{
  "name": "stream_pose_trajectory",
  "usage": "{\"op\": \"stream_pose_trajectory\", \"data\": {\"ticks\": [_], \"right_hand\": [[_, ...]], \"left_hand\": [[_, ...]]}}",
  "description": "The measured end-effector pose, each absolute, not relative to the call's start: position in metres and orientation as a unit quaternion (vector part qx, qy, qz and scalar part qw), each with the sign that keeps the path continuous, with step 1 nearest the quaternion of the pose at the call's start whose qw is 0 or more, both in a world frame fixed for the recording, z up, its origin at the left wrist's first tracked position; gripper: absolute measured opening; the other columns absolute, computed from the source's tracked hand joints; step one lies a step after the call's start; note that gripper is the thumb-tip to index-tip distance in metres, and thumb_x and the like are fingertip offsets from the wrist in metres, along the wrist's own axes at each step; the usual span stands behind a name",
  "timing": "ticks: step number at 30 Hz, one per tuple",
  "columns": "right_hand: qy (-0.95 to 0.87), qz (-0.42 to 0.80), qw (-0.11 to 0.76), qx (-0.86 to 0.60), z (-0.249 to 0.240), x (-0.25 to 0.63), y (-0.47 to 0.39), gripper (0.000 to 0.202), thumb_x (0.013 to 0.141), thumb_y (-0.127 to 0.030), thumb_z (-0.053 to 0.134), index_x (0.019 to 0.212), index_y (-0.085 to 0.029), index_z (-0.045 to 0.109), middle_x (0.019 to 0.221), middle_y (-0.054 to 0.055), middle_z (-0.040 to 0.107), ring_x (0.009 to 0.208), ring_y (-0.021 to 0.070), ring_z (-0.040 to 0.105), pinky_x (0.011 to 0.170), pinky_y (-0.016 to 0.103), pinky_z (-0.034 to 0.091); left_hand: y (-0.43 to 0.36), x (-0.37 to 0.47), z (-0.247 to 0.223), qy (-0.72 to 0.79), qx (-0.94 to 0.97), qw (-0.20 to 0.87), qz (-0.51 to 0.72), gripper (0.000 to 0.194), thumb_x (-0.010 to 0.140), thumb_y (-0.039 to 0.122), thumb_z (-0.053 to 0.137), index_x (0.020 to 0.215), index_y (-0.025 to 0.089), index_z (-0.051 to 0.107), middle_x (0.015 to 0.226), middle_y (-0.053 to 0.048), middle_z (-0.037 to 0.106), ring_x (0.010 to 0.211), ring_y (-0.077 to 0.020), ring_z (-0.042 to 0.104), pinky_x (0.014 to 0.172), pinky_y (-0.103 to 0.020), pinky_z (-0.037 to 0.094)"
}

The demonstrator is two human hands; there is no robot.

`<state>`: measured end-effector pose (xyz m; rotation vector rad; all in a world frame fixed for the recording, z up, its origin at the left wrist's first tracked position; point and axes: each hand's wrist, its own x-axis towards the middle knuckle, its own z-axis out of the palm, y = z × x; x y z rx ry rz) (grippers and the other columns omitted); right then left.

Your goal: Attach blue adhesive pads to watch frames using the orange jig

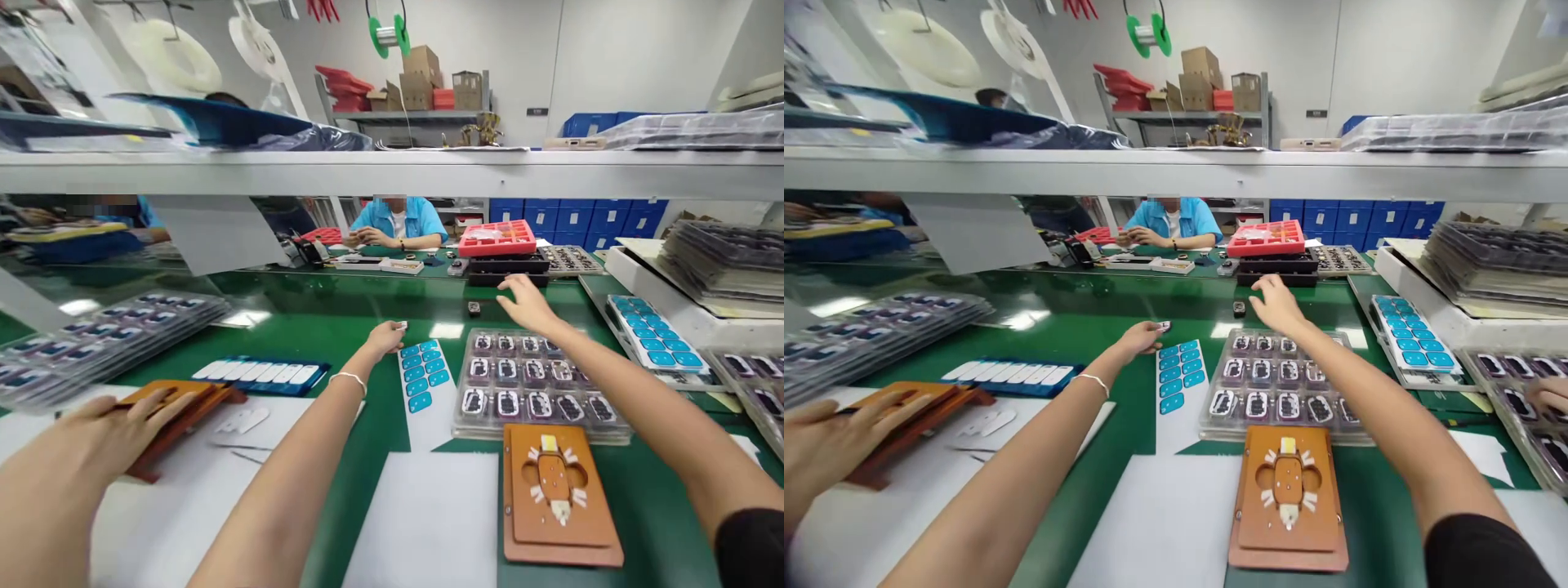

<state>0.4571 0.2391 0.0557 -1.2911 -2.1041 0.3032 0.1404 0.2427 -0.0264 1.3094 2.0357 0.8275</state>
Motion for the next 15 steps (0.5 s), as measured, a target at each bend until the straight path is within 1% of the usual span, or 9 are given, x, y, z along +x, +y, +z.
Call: {"op": "stream_pose_trajectory", "data": {"ticks": [3,6,9,11,13,15], "right_hand": [[-0.82,0.065,0.33,-0.463,0.048,0.521,0.205,0.02,0.092,-0.021,0.051,0.11,-0.02,0.06,0.13,0.01,0.051,0.119,0.0251,0.054,0.101,0.039,0.044],[-0.838,-0.018,0.288,-0.462,0.03,0.578,0.188,0.023,0.09,-0.02,0.049,0.11,-0.02,0.059,0.124,0.011,0.055,0.115,0.0265,0.055,0.098,0.041,0.046],[-0.828,-0.032,0.243,-0.505,0.016,0.612,0.19,0.028,0.085,-0.015,0.05,0.111,-0.016,0.061,0.12,0.014,0.058,0.11,0.028,0.059,0.091,0.041,0.049],[-0.828,-0.028,0.212,-0.518,0.01,0.622,0.196,0.025,0.083,-0.011,0.052,0.105,-0.014,0.065,0.111,0.014,0.063,0.104,0.0276,0.061,0.089,0.039,0.049],[-0.836,-0.016,0.169,-0.522,0.006,0.625,0.201,0.022,0.081,-0.008,0.055,0.096,-0.016,0.068,0.1,0.01,0.069,0.097,0.0247,0.064,0.088,0.035,0.049],[-0.844,0.006,0.121,-0.522,0.003,0.624,0.203,0.02,0.079,-0.007,0.059,0.09,-0.019,0.071,0.093,0.005,0.072,0.092,0.0218,0.066,0.084,0.03,0.048]], "left_hand": [[0.243,0.157,-0.03,0.731,0.59,0.243,0.244,0.028,0.095,0.032,0.059,0.117,0.015,0.061,0.122,-0.009,0.06,0.108,-0.0221,0.06,0.093,-0.043,0.053],[0.252,0.181,-0.035,0.686,0.674,0.196,0.189,0.027,0.094,0.032,0.059,0.115,0.015,0.062,0.126,-0.009,0.059,0.116,-0.0242,0.057,0.1,-0.047,0.048],[0.275,0.208,-0.038,0.66,0.721,0.15,0.148,0.034,0.094,0.033,0.059,0.123,0.016,0.058,0.134,-0.011,0.054,0.123,-0.0261,0.053,0.104,-0.051,0.044],[0.296,0.225,-0.039,0.66,0.731,0.12,0.126,0.041,0.095,0.035,0.058,0.132,0.017,0.053,0.142,-0.012,0.048,0.13,-0.0282,0.047,0.109,-0.054,0.039],[0.317,0.24,-0.04,0.673,0.726,0.092,0.103,0.049,0.096,0.04,0.054,0.141,0.021,0.046,0.152,-0.013,0.037,0.139,-0.0347,0.036,0.11,-0.062,0.033],[0.336,0.25,-0.044,0.692,0.714,0.075,0.078,0.054,0.097,0.048,0.045,0.146,0.026,0.041,0.158,-0.014,0.027,0.143,-0.0459,0.023,0.104,-0.075,0.027]]}}
